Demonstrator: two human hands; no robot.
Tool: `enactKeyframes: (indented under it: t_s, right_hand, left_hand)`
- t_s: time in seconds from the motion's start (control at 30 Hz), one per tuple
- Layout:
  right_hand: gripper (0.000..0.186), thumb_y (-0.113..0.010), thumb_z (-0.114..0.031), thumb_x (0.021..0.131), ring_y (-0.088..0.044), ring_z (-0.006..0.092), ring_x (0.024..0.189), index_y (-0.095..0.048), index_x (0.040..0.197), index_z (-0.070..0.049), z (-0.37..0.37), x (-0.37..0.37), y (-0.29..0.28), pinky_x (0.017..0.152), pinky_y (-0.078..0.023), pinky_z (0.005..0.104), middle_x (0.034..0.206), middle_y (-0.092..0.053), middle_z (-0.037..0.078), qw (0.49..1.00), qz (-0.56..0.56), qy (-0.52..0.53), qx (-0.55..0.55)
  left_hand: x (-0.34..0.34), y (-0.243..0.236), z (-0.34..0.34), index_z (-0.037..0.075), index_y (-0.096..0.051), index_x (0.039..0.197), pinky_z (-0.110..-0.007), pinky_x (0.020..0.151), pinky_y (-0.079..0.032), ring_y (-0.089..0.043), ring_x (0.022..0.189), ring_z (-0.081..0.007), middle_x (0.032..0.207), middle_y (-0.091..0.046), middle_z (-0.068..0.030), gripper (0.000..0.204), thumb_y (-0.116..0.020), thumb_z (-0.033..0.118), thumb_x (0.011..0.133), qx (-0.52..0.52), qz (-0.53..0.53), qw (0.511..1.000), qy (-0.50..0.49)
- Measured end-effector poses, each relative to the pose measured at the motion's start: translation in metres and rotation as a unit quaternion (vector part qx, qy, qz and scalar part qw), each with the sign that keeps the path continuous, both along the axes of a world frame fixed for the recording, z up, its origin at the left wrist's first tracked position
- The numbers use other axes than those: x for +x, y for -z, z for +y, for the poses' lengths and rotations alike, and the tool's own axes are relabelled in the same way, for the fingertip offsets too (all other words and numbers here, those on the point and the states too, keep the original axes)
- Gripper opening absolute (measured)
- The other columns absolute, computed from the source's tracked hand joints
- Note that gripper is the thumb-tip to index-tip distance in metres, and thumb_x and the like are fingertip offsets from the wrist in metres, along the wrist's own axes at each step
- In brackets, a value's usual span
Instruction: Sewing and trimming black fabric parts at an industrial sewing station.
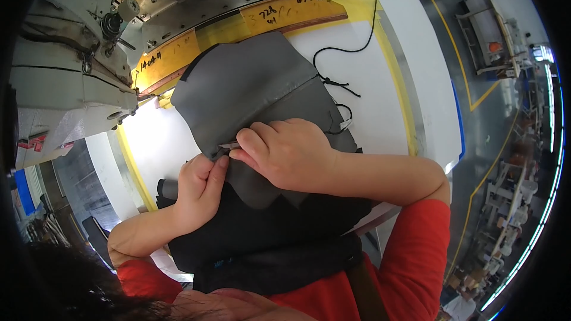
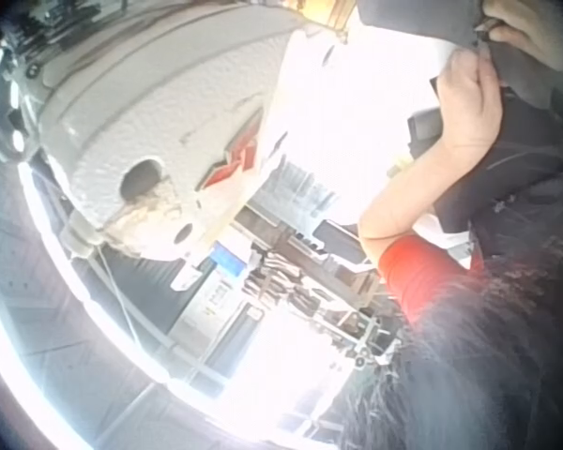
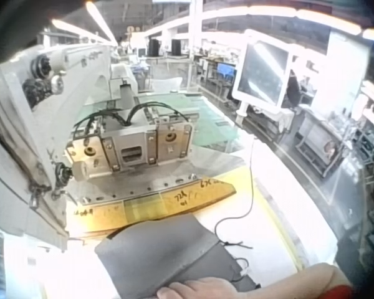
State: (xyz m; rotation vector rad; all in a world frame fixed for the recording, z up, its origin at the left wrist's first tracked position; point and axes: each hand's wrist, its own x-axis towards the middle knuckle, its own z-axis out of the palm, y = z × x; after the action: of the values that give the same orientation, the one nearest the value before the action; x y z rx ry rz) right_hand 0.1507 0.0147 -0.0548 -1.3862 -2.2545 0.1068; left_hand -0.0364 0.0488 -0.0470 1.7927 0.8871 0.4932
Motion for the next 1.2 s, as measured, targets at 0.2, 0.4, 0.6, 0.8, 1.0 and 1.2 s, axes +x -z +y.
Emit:
enactKeyframes:
  t_s: [0.2, 0.4, 0.6, 0.8, 1.0, 1.2]
  right_hand:
    - [0.031, -0.067, -0.022, 0.073, -0.055, 0.0195, 0.052, -0.049, 0.09, -0.004, -0.002, 0.005, -0.002, 0.045, -0.043, 0.029, 0.067, -0.055, 0.006, 1.0, 0.018, -0.01, -0.014]
    - [0.031, -0.066, -0.023, 0.073, -0.055, 0.0189, 0.052, -0.049, 0.09, -0.004, -0.002, 0.004, -0.002, 0.045, -0.043, 0.0287, 0.068, -0.055, 0.006, 1.0, 0.01, -0.006, 0.01]
    - [0.024, -0.06, -0.027, 0.079, -0.053, 0.0152, 0.05, -0.049, 0.084, -0.007, 0.002, -0.001, 0.001, 0.043, -0.042, 0.0262, 0.065, -0.051, 0.002, 0.999, -0.006, 0.015, 0.045]
    - [0.024, -0.061, -0.026, 0.078, -0.053, 0.0157, 0.051, -0.049, 0.083, -0.006, 0.003, 0.0, 0.003, 0.043, -0.042, 0.0264, 0.065, -0.051, 0.003, 0.999, 0.005, -0.001, 0.045]
    - [0.025, -0.063, -0.025, 0.077, -0.055, 0.0178, 0.051, -0.049, 0.084, -0.005, 0.002, 0.011, -0.002, 0.042, -0.042, 0.0278, 0.065, -0.052, 0.004, 0.998, 0.045, 0.009, 0.031]
    - [0.033, -0.069, -0.02, 0.071, -0.055, 0.0199, 0.053, -0.049, 0.091, -0.003, -0.001, 0.012, -0.002, 0.045, -0.043, 0.0293, 0.07, -0.055, 0.007, 0.999, 0.028, -0.006, -0.017]
  left_hand:
    - [-0.001, 0.0, -0.001, -0.003, -0.05, 0.077, -0.031, 0.049, -0.043, -0.058, 0.054, -0.0239, 0.065, -0.055, -0.0147, 0.015, -0.048, 0.005, 0.088, -0.024, -0.005, 1.0, -0.007]
    - [0.0, -0.002, -0.001, -0.003, -0.048, 0.075, -0.031, 0.048, -0.044, -0.058, 0.053, -0.0236, 0.065, -0.055, -0.0146, 0.017, -0.048, 0.006, 0.089, -0.029, -0.03, 0.999, -0.011]
    - [0.0, 0.0, 0.0, -0.004, -0.05, 0.078, -0.031, 0.049, -0.045, -0.059, 0.054, -0.0234, 0.064, -0.054, -0.0145, 0.014, -0.048, 0.005, 0.088, -0.011, -0.017, 1.0, -0.002]
    - [0.0, -0.002, -0.001, -0.004, -0.052, 0.082, -0.031, 0.05, -0.045, -0.059, 0.055, -0.023, 0.065, -0.054, -0.0142, 0.011, -0.047, 0.004, 0.088, -0.014, -0.019, 1.0, -0.001]
    - [-0.005, 0.002, 0.0, -0.002, -0.053, 0.086, -0.028, 0.053, -0.041, -0.053, 0.057, -0.0167, 0.067, -0.053, -0.0096, 0.014, -0.045, 0.009, 0.09, -0.079, -0.05, 0.995, -0.014]
    - [-0.008, 0.012, -0.001, 0.0, -0.055, 0.091, -0.024, 0.055, -0.036, -0.041, 0.061, -0.0113, 0.068, -0.046, -0.003, 0.013, -0.046, 0.009, 0.09, -0.1, -0.116, 0.988, -0.034]
